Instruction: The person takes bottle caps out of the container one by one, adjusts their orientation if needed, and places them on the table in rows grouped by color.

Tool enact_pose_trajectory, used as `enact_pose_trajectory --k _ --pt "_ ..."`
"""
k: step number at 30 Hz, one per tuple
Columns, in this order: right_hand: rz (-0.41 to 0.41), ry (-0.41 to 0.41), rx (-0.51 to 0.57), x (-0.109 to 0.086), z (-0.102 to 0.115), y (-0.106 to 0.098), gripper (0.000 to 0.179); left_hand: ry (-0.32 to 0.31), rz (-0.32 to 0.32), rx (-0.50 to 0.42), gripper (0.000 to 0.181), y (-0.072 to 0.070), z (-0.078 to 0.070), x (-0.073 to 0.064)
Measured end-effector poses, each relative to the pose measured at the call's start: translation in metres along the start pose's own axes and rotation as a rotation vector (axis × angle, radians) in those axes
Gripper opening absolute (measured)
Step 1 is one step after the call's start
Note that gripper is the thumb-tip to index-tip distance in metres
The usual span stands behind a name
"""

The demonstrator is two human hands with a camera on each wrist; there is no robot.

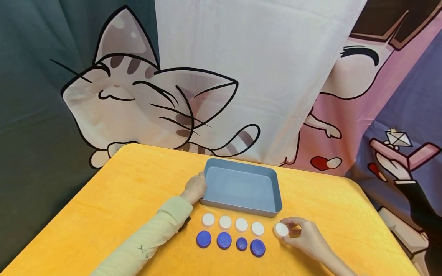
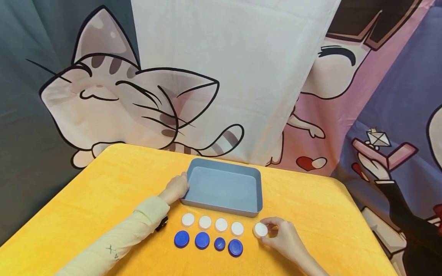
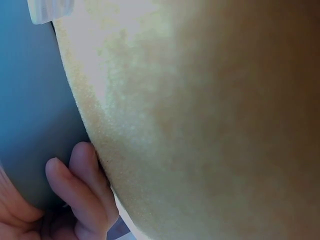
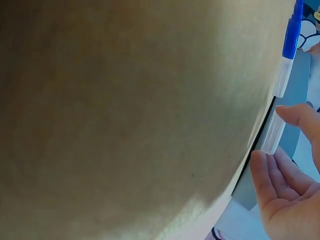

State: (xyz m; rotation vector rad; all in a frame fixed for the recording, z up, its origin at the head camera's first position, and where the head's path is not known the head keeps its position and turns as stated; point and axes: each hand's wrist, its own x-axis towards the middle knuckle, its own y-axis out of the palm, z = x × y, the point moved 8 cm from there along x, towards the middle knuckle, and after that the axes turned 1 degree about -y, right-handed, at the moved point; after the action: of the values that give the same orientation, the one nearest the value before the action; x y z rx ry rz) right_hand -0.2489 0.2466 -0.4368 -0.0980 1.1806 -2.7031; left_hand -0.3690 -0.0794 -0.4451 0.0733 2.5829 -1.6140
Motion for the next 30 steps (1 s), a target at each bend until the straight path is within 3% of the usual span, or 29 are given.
enact_pose_trajectory --k 22,30 --pt "0.097 -0.058 -0.094 0.002 0.001 0.009 0.040 -0.001 -0.002 -0.007 0.027 0.000 -0.001 0.000" --pt "0.153 -0.123 -0.139 0.004 0.008 0.009 0.043 -0.011 0.018 -0.042 0.032 0.000 0.002 -0.001"
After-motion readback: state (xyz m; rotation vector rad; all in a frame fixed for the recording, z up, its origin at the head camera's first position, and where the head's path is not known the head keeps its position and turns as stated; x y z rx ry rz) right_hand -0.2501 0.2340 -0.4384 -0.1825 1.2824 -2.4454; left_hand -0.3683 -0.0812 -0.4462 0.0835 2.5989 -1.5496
